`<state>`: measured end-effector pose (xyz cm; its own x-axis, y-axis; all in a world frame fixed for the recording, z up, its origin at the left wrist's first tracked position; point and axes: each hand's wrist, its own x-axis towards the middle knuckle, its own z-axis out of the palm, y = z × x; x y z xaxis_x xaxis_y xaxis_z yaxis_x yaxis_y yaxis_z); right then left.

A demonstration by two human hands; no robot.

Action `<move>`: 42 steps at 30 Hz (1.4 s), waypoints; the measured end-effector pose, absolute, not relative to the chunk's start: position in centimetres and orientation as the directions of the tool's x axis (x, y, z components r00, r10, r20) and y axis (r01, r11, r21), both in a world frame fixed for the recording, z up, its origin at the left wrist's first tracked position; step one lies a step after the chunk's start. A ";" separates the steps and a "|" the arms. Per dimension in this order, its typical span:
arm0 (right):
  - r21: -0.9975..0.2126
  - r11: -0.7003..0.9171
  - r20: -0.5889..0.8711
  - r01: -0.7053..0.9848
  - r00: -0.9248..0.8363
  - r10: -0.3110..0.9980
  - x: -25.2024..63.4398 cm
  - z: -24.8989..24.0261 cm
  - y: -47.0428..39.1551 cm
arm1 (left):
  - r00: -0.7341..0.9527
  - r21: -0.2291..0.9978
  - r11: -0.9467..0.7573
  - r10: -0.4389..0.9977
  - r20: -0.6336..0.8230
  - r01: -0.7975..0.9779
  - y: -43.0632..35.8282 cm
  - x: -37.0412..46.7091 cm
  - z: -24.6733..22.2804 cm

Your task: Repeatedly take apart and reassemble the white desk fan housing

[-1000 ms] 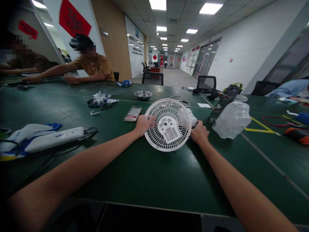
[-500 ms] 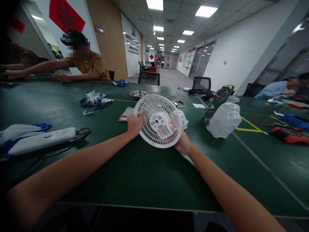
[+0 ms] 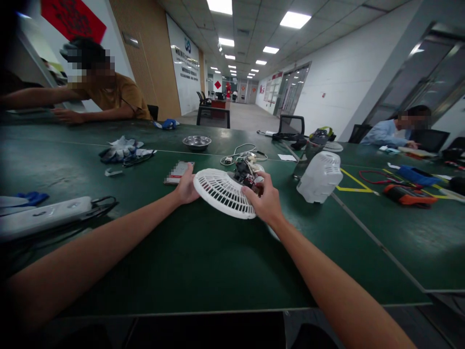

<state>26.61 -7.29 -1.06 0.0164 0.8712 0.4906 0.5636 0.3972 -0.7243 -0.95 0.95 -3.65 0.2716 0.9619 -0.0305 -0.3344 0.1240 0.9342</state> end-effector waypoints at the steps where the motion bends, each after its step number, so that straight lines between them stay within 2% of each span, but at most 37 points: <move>1: -0.663 0.410 0.506 0.626 -0.029 0.862 26.5 -1.0 -7.5 | 0.343 0.914 0.194 0.937 -0.065 -0.357 0.8 -0.9 -3.5; 3: -0.568 0.436 0.511 0.698 -0.117 0.852 26.3 -1.1 -7.6 | 0.445 0.866 0.320 0.886 -0.130 -0.383 0.8 -0.8 -3.4; 5: -0.517 0.469 0.495 0.716 -0.197 0.846 26.4 -1.2 -7.4 | 0.439 0.845 0.371 0.879 -0.186 -0.386 1.0 -0.6 -3.5; 7: -0.521 0.505 0.480 0.689 -0.252 0.840 27.0 -1.3 -6.7 | 0.411 0.837 0.394 0.882 -0.229 -0.380 1.3 -0.5 -3.7; 9: -0.558 0.518 0.515 0.649 -0.219 0.829 28.2 -1.5 -5.6 | 0.394 0.831 0.407 0.884 -0.253 -0.379 1.6 -0.4 -3.9; 11: -0.570 0.500 0.586 0.652 -0.103 0.803 29.5 -1.9 -4.3 | 0.369 0.830 0.405 0.891 -0.265 -0.383 1.7 -0.4 -4.0; 13: -0.525 0.462 0.636 0.715 -0.030 0.771 30.6 -2.6 -3.0 | 0.350 0.833 0.402 0.897 -0.272 -0.382 1.7 -0.3 -4.1; 16: -0.466 0.423 0.614 0.777 -0.061 0.787 31.6 -3.7 -1.3 | 0.333 0.836 0.396 0.902 -0.275 -0.380 1.5 -0.1 -3.9; 18: -0.517 0.357 0.546 0.778 -0.021 0.837 31.8 -4.1 -0.6 | 0.310 0.841 0.384 0.910 -0.275 -0.380 1.4 0.0 -3.7; 21: -0.655 0.188 0.438 0.732 0.166 0.883 32.0 -4.3 -0.1 | 0.271 0.854 0.365 0.922 -0.277 -0.370 1.4 0.1 -3.6; 24: -0.870 0.115 0.303 0.480 0.335 0.892 32.0 -3.9 0.1 | 0.259 0.861 0.355 0.927 -0.273 -0.364 1.5 0.0 -3.7; 27: -0.977 0.093 0.155 0.192 0.341 0.927 31.7 -3.2 -0.2 | 0.234 0.874 0.328 0.938 -0.256 -0.359 1.6 0.1 -4.0; 31: -0.990 0.078 0.061 -0.117 0.138 0.989 30.6 -1.9 -1.8 | 0.205 0.922 0.236 0.962 -0.178 -0.308 1.8 0.2 -4.3; 33: -0.971 0.112 0.097 -0.213 0.081 0.992 29.6 -1.4 -2.8 | 0.137 0.970 0.121 0.986 -0.093 -0.209 1.9 0.1 -4.4; 35: -0.963 0.213 0.200 -0.166 0.093 0.975 28.7 -1.0 -3.7 | 0.063 0.998 -0.045 0.997 0.047 -0.045 1.9 -0.1 -4.2; 38: -0.937 0.348 0.346 -0.015 0.081 0.935 27.7 -0.8 -4.7 | 0.085 0.932 -0.313 0.950 0.302 0.181 1.3 -0.2 -3.4; 40: -0.909 0.408 0.410 0.083 0.014 0.912 27.5 -0.7 -5.1 | 0.183 0.876 -0.439 0.895 0.407 0.198 0.6 -0.2 -2.5; 42: -0.871 0.462 0.457 0.169 -0.070 0.887 27.6 -0.6 -5.5 | 0.290 0.865 -0.486 0.851 0.437 0.122 -0.2 -0.1 -1.6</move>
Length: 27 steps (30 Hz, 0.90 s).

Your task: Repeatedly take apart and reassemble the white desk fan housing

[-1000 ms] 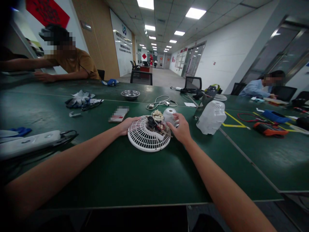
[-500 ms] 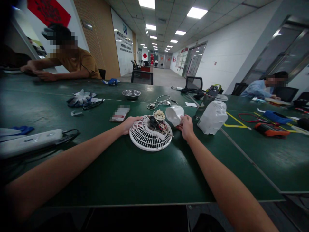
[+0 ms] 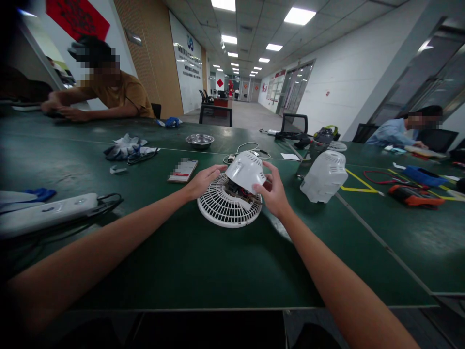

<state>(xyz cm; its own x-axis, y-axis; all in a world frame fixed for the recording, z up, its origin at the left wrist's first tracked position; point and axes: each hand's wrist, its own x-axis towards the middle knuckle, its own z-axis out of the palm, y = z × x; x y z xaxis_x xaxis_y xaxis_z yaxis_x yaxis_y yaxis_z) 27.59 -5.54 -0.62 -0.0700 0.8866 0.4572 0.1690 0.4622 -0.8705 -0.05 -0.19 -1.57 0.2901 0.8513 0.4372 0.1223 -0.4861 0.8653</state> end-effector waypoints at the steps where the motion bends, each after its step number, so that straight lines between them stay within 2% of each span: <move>1: -0.847 0.487 0.475 0.211 -0.108 0.873 27.6 -0.6 -5.7 | 0.334 0.867 -0.490 0.836 0.437 0.091 -0.5 0.0 -1.1; 4: -0.748 0.563 0.524 0.351 -0.208 0.826 27.8 -0.5 -6.1 | 0.463 0.827 -0.545 0.773 0.433 0.136 -1.2 0.3 -0.1; 6: -0.657 0.614 0.546 0.437 -0.286 0.787 27.8 -0.3 -6.3 | 0.551 0.737 -0.636 0.709 0.441 0.228 -1.4 0.4 0.3; 9: -0.562 0.670 0.543 0.485 -0.395 0.741 27.9 0.1 -6.6 | 0.618 0.594 -0.734 0.643 0.451 0.330 -1.5 0.5 0.8; 11: -0.534 0.686 0.526 0.495 -0.441 0.728 28.0 0.5 -6.8 | 0.632 0.548 -0.750 0.636 0.444 0.370 -1.6 0.5 1.1; 19: -0.535 0.627 0.469 0.566 -0.419 0.778 27.9 1.0 -7.4 | 0.686 0.526 -0.759 0.616 0.388 0.384 -1.9 0.5 1.5; 23: -0.535 0.615 0.477 0.579 -0.394 0.786 27.7 0.8 -7.2 | 0.674 0.558 -0.722 0.651 0.349 0.409 -1.8 0.3 1.7; 27: -0.534 0.628 0.495 0.566 -0.392 0.775 27.4 0.6 -6.9 | 0.707 0.631 -0.690 0.640 0.303 0.354 -1.9 0.1 2.0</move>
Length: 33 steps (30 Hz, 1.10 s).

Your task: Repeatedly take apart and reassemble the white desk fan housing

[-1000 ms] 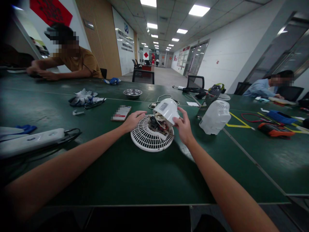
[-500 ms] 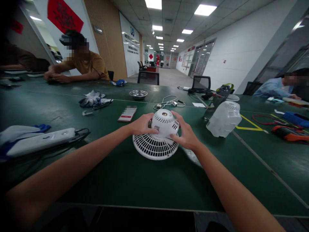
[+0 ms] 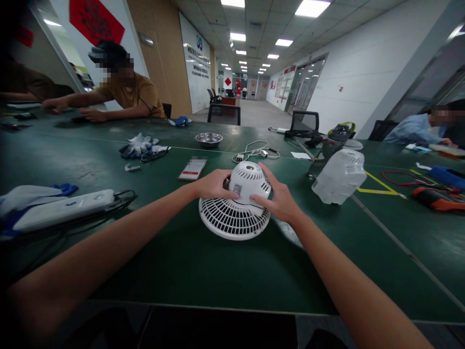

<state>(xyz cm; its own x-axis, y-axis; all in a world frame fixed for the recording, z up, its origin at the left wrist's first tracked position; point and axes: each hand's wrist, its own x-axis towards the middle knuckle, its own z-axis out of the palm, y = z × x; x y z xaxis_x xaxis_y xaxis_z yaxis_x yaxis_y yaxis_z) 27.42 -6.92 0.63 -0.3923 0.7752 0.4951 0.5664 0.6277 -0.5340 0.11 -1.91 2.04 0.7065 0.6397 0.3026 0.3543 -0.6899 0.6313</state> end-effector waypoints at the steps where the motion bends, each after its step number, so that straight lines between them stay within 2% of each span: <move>1: -0.530 0.635 0.498 0.563 -0.399 0.770 27.4 0.6 -6.9 | 0.713 0.645 -0.683 0.636 0.296 0.342 -1.9 0.1 2.1; 14: -0.549 0.634 0.440 0.544 -0.457 0.773 27.3 1.2 -7.1 | 0.748 0.643 -0.690 0.608 0.268 0.331 -1.8 -0.2 2.1; 21: -0.403 0.664 0.550 0.630 -0.413 0.726 26.7 0.2 -7.2 | 0.769 0.551 -0.768 0.555 0.318 0.326 -1.5 -0.3 2.1; 25: -0.361 0.612 0.571 0.704 -0.351 0.742 26.2 0.0 -7.1 | 0.672 0.529 -0.764 0.612 0.416 0.368 -1.3 0.0 1.4; 28: -0.458 0.592 0.495 0.663 -0.362 0.790 26.4 0.1 -7.2 | 0.620 0.582 -0.750 0.626 0.473 0.314 -1.4 0.1 0.8; 31: -0.625 0.568 0.385 0.535 -0.422 0.821 26.8 0.1 -7.5 | 0.692 0.615 -0.755 0.569 0.445 0.226 -1.6 -0.1 0.6; 33: -0.675 0.550 0.347 0.491 -0.447 0.825 26.9 -0.1 -7.6 | 0.718 0.618 -0.759 0.546 0.431 0.206 -1.8 -0.1 0.6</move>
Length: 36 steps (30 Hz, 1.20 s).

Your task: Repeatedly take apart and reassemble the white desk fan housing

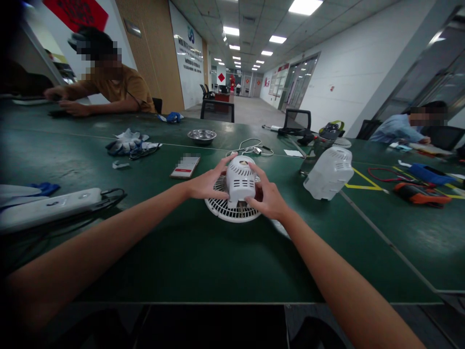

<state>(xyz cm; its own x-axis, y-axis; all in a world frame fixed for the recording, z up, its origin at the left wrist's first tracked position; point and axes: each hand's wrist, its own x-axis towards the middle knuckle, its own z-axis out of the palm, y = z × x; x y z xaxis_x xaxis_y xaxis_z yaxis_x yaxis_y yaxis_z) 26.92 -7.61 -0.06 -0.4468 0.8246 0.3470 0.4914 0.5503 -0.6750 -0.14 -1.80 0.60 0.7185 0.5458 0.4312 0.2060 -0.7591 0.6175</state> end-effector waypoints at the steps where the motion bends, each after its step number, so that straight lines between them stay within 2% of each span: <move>1: -0.688 0.545 0.339 0.479 -0.452 0.825 26.9 -0.1 -7.6 | 0.716 0.608 -0.766 0.544 0.438 0.210 -1.9 0.0 0.6; 8: -0.695 0.541 0.337 0.474 -0.449 0.827 26.8 0.1 -7.6 | 0.665 0.502 -0.827 0.525 0.531 0.252 -2.6 1.1 0.4; 26: -0.586 0.598 0.364 0.547 -0.481 0.797 26.3 1.2 -8.0 | 0.648 0.540 -0.802 0.555 0.521 0.253 -2.4 0.7 0.1; 32: -0.452 0.612 0.512 0.649 -0.374 0.773 26.1 0.2 -7.4 | 0.569 0.473 -0.785 0.618 0.543 0.400 -2.7 1.7 -1.0; 36: -0.416 0.621 0.554 0.664 -0.356 0.752 26.8 -0.3 -6.9 | 0.569 0.465 -0.784 0.619 0.542 0.411 -2.4 1.5 -1.0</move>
